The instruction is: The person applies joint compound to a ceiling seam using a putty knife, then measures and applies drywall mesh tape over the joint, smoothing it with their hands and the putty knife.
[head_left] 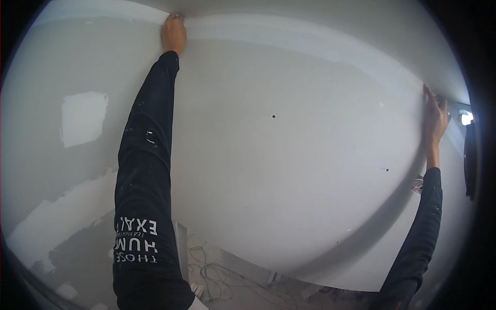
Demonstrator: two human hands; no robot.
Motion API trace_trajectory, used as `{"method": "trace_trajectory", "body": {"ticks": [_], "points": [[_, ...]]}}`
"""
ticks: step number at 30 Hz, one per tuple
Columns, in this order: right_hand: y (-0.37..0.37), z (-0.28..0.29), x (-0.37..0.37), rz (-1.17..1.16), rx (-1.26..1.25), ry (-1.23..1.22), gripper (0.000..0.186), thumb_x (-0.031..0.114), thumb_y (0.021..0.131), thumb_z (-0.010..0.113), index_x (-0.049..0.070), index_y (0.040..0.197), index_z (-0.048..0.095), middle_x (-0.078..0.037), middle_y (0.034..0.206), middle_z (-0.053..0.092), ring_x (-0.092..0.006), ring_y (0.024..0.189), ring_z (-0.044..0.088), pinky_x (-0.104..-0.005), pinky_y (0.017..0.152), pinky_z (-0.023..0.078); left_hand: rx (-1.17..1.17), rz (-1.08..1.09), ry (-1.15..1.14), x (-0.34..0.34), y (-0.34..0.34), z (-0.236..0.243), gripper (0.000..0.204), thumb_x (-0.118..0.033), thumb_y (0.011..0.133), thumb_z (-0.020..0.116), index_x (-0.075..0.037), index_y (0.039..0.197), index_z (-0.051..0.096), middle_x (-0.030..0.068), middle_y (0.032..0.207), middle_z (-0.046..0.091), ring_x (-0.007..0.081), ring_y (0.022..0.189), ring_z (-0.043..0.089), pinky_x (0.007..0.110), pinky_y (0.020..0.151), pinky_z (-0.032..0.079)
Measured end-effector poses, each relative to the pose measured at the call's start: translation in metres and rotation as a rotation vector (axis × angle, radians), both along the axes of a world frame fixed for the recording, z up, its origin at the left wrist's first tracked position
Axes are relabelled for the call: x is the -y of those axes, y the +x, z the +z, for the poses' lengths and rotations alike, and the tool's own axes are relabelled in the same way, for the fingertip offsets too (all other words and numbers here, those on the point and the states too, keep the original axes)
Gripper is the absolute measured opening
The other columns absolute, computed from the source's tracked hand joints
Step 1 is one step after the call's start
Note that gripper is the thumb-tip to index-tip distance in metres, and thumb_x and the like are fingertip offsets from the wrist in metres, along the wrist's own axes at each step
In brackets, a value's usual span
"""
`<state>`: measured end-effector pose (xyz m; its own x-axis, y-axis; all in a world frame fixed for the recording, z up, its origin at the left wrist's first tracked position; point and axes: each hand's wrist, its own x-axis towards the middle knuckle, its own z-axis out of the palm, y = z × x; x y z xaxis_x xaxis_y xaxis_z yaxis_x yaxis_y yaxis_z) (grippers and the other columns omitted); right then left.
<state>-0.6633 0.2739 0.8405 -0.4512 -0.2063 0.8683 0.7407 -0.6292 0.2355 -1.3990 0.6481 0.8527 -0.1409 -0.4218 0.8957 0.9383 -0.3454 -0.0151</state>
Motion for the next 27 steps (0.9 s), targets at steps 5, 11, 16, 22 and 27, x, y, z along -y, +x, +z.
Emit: {"method": "trace_trajectory", "body": {"ticks": [5, 11, 16, 22, 27], "points": [[-0.001, -0.001, -0.002, 0.001, 0.035, -0.016, 0.061, -0.008, 0.094, 0.056, 0.035, 0.135, 0.069, -0.007, 0.119, 0.067, -0.0245, 0.108, 0.064, -0.0430, 0.101, 0.051, 0.009, -0.038, 0.017, -0.003, 0.003, 0.000, 0.024, 0.005, 0.088, 0.057, 0.002, 0.102, 0.076, 0.0234, 0.108, 0.069, 0.0416, 0.100, 0.067, 0.048, 0.088, 0.056], [0.006, 0.002, -0.005, -0.011, 0.106, 0.004, 0.059, -0.007, 0.094, 0.056, 0.034, 0.134, 0.070, -0.008, 0.121, 0.067, -0.0240, 0.110, 0.065, -0.0430, 0.102, 0.050, 0.002, -0.026, 0.011, -0.006, 0.002, 0.001, 0.026, 0.005, 0.088, 0.056, 0.001, 0.104, 0.077, 0.0234, 0.108, 0.069, 0.0409, 0.102, 0.067, 0.048, 0.089, 0.055], [0.005, 0.000, -0.004, -0.031, 0.028, 0.006, 0.050, -0.002, 0.095, 0.059, 0.030, 0.132, 0.071, -0.008, 0.127, 0.065, -0.0256, 0.116, 0.065, -0.0450, 0.107, 0.046, 0.034, -0.033, 0.003, -0.006, 0.007, -0.001, 0.026, 0.003, 0.087, 0.057, 0.000, 0.102, 0.078, 0.0219, 0.109, 0.069, 0.0408, 0.102, 0.067, 0.048, 0.089, 0.055], [0.010, 0.000, -0.003, -0.067, 0.055, 0.002, 0.056, 0.002, 0.100, 0.044, 0.032, 0.144, 0.062, -0.009, 0.128, 0.062, -0.0251, 0.118, 0.062, -0.0420, 0.107, 0.042, 0.035, -0.008, 0.016, -0.007, 0.007, 0.001, 0.026, 0.001, 0.087, 0.058, -0.001, 0.104, 0.077, 0.0212, 0.114, 0.068, 0.0397, 0.107, 0.066, 0.049, 0.091, 0.055], [-0.002, -0.003, -0.005, 0.038, 0.072, -0.024, 0.056, 0.000, 0.098, 0.049, 0.034, 0.140, 0.065, -0.008, 0.127, 0.063, -0.0248, 0.116, 0.063, -0.0423, 0.108, 0.042, 0.011, -0.009, 0.001, -0.009, 0.004, -0.007, 0.029, 0.002, 0.086, 0.058, 0.001, 0.108, 0.075, 0.0221, 0.126, 0.060, 0.0405, 0.118, 0.059, 0.049, 0.099, 0.050]]}}
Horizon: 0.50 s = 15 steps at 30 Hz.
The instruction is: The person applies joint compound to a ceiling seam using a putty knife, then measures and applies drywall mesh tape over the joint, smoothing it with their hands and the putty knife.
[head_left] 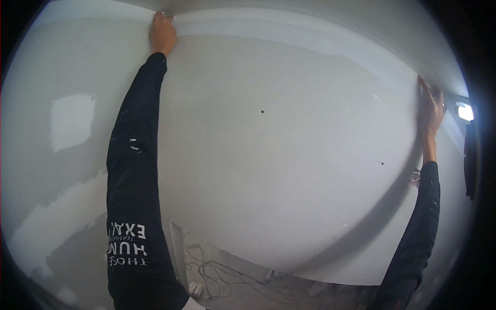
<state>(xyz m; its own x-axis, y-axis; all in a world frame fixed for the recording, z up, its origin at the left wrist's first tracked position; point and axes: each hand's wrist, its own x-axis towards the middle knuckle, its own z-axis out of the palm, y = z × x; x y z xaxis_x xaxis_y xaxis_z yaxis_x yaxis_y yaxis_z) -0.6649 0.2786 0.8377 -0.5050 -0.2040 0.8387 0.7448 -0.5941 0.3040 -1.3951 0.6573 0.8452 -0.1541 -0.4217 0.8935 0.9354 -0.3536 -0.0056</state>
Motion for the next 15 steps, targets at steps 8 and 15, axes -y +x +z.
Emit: {"method": "trace_trajectory", "body": {"ticks": [8, 15], "points": [[0.003, 0.000, -0.002, 0.115, 0.021, -0.006, 0.065, -0.008, 0.090, 0.054, 0.036, 0.136, 0.068, -0.007, 0.126, 0.063, -0.0231, 0.110, 0.065, -0.0440, 0.107, 0.042, 0.191, -0.084, 0.168, 0.030, 0.064, -0.039, 0.037, 0.002, 0.086, 0.060, -0.003, 0.121, 0.070, 0.0165, 0.120, 0.056, 0.0375, 0.115, 0.052, 0.048, 0.102, 0.042], [-0.014, -0.005, -0.005, 0.121, -0.005, -0.024, 0.067, -0.009, 0.087, 0.053, 0.034, 0.137, 0.067, -0.010, 0.118, 0.064, -0.0268, 0.106, 0.064, -0.0433, 0.102, 0.045, -0.384, -0.270, 0.172, 0.126, 0.224, -0.059, 0.041, -0.021, 0.097, 0.065, -0.007, 0.135, 0.062, 0.0129, 0.133, 0.059, 0.0331, 0.127, 0.052, 0.045, 0.109, 0.040]]}}
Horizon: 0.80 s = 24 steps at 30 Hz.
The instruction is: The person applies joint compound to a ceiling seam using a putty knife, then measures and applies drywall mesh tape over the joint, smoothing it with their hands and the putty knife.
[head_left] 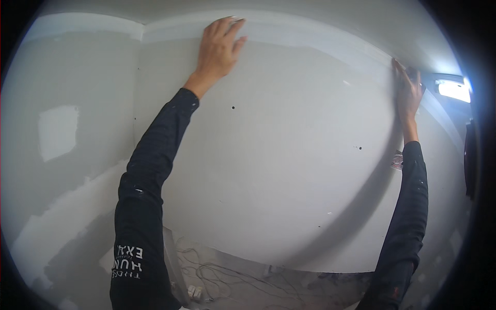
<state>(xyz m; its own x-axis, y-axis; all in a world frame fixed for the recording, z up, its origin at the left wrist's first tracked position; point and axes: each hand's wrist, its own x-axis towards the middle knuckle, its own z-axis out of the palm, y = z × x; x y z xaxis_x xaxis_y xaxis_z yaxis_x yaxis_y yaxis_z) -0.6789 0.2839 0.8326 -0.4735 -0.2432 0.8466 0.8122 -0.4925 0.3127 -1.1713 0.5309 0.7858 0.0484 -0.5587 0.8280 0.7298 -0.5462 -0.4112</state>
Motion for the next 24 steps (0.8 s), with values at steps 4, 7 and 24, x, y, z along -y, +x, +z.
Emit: {"method": "trace_trajectory", "body": {"ticks": [4, 7, 24], "points": [[-0.013, -0.003, 0.004, 0.031, 0.050, 0.016, 0.068, -0.008, 0.087, 0.050, 0.031, 0.140, 0.065, -0.014, 0.119, 0.066, -0.0325, 0.109, 0.064, -0.0433, 0.101, 0.046, -0.006, -0.049, 0.028, 0.017, 0.043, 0.010, 0.046, -0.034, 0.101, 0.060, -0.007, 0.138, 0.061, 0.0128, 0.133, 0.059, 0.0328, 0.125, 0.053, 0.046, 0.109, 0.039], [-0.016, -0.001, 0.007, 0.031, 0.038, -0.005, 0.066, -0.007, 0.088, 0.050, 0.030, 0.141, 0.065, -0.014, 0.121, 0.066, -0.0323, 0.112, 0.063, -0.0446, 0.102, 0.045, 0.036, -0.045, 0.037, 0.022, 0.045, 0.008, 0.052, -0.042, 0.101, 0.058, -0.003, 0.136, 0.060, 0.0133, 0.132, 0.060, 0.0324, 0.125, 0.053, 0.048, 0.111, 0.038], [-0.001, 0.004, 0.008, -0.044, 0.099, 0.086, 0.051, 0.004, 0.093, 0.059, 0.036, 0.130, 0.071, -0.003, 0.114, 0.061, -0.0229, 0.109, 0.061, -0.0469, 0.098, 0.043, 0.021, 0.102, -0.233, 0.042, 0.061, 0.002, 0.060, -0.039, 0.106, 0.050, -0.003, 0.153, 0.042, 0.0201, 0.153, 0.044, 0.0356, 0.145, 0.037, 0.054, 0.125, 0.020]]}}
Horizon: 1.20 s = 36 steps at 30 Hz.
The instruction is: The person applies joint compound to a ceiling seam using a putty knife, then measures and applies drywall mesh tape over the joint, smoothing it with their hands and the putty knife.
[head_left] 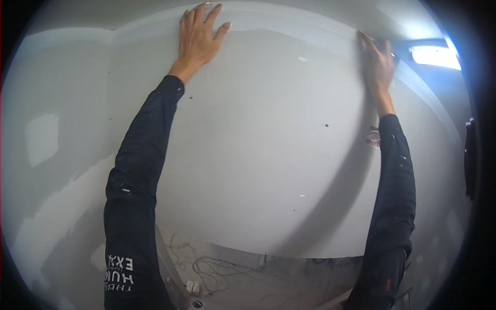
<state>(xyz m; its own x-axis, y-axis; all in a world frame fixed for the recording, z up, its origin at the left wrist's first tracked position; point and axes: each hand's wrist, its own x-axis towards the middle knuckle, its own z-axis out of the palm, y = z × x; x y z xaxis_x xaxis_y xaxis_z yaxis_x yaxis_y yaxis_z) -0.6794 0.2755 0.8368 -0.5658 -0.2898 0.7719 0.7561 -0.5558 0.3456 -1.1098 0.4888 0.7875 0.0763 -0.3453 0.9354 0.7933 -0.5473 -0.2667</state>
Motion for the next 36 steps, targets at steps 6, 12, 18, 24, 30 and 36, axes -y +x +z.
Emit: {"method": "trace_trajectory", "body": {"ticks": [6, 12, 18, 24, 30, 36], "points": [[-0.031, -0.002, 0.007, -0.063, -0.101, -0.004, 0.048, 0.007, 0.092, 0.061, 0.034, 0.131, 0.071, -0.003, 0.112, 0.062, -0.0241, 0.105, 0.062, -0.0420, 0.096, 0.043, -0.379, -0.243, 0.144, 0.040, 0.077, 0.034, 0.061, -0.040, 0.106, 0.050, -0.001, 0.152, 0.042, 0.0215, 0.152, 0.046, 0.0358, 0.144, 0.040, 0.050, 0.125, 0.025], [-0.031, -0.005, 0.014, 0.053, -0.050, -0.037, 0.049, 0.008, 0.089, 0.061, 0.034, 0.130, 0.072, -0.005, 0.109, 0.060, -0.0255, 0.101, 0.061, -0.0391, 0.088, 0.045, -0.401, -0.297, 0.144, 0.056, 0.137, 0.040, 0.062, -0.041, 0.106, 0.050, 0.000, 0.151, 0.041, 0.0209, 0.152, 0.046, 0.0363, 0.144, 0.040, 0.049, 0.124, 0.027], [-0.049, -0.017, 0.010, 0.071, -0.106, 0.025, 0.033, 0.011, 0.092, 0.064, 0.025, 0.119, 0.077, -0.008, 0.112, 0.063, -0.0272, 0.106, 0.059, -0.0442, 0.095, 0.044, -0.338, -0.288, 0.140, 0.059, 0.141, 0.036, 0.061, -0.042, 0.106, 0.050, -0.001, 0.150, 0.043, 0.0210, 0.151, 0.047, 0.0355, 0.144, 0.041, 0.049, 0.124, 0.027], [-0.060, -0.020, 0.015, 0.100, -0.105, 0.069, 0.022, 0.017, 0.094, 0.067, 0.019, 0.110, 0.081, -0.011, 0.112, 0.063, -0.0272, 0.111, 0.055, -0.0471, 0.101, 0.038, -0.466, -0.361, 0.187, 0.091, 0.179, 0.038, 0.060, -0.042, 0.105, 0.050, -0.003, 0.150, 0.044, 0.0206, 0.152, 0.047, 0.0353, 0.144, 0.040, 0.049, 0.125, 0.026], [-0.054, -0.020, 0.023, 0.040, -0.011, 0.090, 0.032, 0.007, 0.088, 0.062, 0.018, 0.114, 0.079, -0.014, 0.109, 0.060, -0.0329, 0.109, 0.054, -0.0498, 0.097, 0.039, -0.493, -0.407, 0.153, 0.107, 0.212, 0.044, 0.060, -0.042, 0.104, 0.051, -0.004, 0.151, 0.043, 0.0190, 0.154, 0.045, 0.0348, 0.146, 0.039, 0.049, 0.125, 0.027], [-0.040, -0.042, 0.044, 0.120, -0.124, -0.202, 0.028, 0.011, 0.084, 0.070, 0.016, 0.110, 0.078, -0.014, 0.109, 0.059, -0.0350, 0.108, 0.055, -0.0508, 0.095, 0.041, -0.483, -0.340, 0.125, 0.111, 0.209, 0.040, 0.062, -0.043, 0.105, 0.050, -0.005, 0.153, 0.042, 0.0185, 0.156, 0.044, 0.0344, 0.147, 0.038, 0.049, 0.125, 0.026]]}}
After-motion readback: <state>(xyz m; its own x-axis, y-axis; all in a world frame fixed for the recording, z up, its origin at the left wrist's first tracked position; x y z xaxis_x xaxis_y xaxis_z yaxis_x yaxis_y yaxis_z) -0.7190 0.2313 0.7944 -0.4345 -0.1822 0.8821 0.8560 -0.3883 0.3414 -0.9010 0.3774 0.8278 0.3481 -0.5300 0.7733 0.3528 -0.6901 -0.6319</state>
